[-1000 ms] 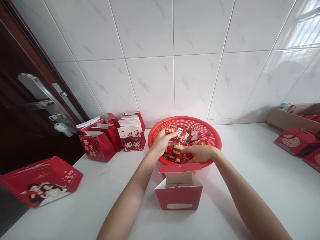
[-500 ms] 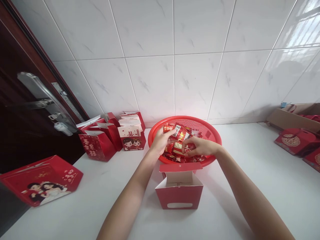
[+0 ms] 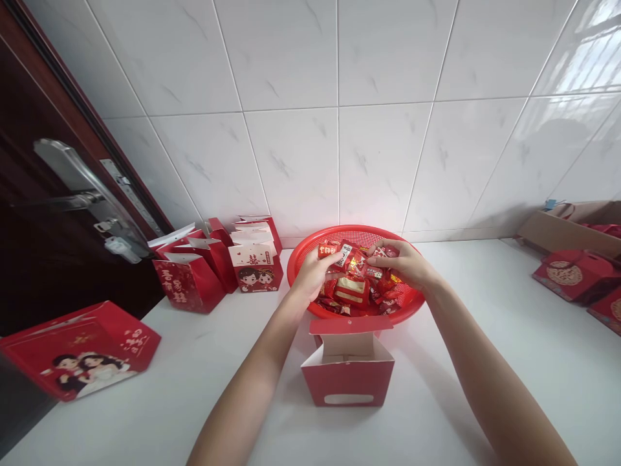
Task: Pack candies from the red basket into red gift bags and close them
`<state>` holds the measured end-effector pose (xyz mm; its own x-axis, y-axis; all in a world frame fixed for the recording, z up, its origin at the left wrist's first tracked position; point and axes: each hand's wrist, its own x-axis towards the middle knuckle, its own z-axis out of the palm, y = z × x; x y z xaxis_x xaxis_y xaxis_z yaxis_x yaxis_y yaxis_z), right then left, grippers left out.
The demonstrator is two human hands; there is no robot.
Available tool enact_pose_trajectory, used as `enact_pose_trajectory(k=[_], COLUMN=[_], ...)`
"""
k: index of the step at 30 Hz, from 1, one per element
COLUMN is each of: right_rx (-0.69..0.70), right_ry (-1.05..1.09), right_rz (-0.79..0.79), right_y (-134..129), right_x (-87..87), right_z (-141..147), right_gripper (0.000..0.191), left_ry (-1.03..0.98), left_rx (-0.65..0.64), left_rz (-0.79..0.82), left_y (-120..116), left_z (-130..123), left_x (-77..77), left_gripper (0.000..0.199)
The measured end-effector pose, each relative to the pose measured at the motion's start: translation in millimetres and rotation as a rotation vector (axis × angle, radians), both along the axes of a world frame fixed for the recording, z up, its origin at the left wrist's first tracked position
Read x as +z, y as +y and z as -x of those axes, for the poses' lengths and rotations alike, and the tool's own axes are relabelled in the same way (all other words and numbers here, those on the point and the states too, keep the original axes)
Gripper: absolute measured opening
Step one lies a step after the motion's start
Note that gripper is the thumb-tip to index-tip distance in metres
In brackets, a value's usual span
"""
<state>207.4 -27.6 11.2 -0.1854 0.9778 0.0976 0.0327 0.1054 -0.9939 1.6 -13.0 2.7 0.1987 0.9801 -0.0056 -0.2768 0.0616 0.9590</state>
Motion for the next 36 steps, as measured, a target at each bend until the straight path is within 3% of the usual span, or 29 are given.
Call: enact_pose_trajectory(k=[4, 9, 15, 21, 25, 36], right_rx=[-0.007, -0.057, -0.009, -0.085, -0.181, -0.172], right_ry=[0.08, 0.1, 0.18, 0.203, 0.271, 0.378], right_rz=[0.039, 0.087, 0.098, 0.014, -0.026, -0.029], right_y=[-0.7, -0.6, 1.3, 1.2, 0.7, 2.3], right_x=[0.4, -2.1, -3.3, -2.2, 1.3, 2.6], right_z=[2.6, 3.1, 0.5, 1.2, 2.3, 4.0], right_gripper=[0.042, 0.034, 0.032, 0.045, 0.044, 0.038], left_ry=[0.008, -0.002, 0.019, 0.017, 0.007, -0.073], left_rx=[-0.013, -0.028, 0.0, -0.04, -0.033, 0.027], left_rz=[-0.006, -0.01, 0.017, -0.02, -0.028, -0.045], left_y=[-0.1, 0.8, 1.8, -2.1, -2.8, 2.4], left_z=[0.6, 0.9, 1.1, 1.1, 1.3, 2.5], left_x=[-1.1, -2.7, -3.7, 1.1, 1.9, -2.2], left_gripper=[0.035, 0.031, 0.029, 0.032, 0.038, 0.032])
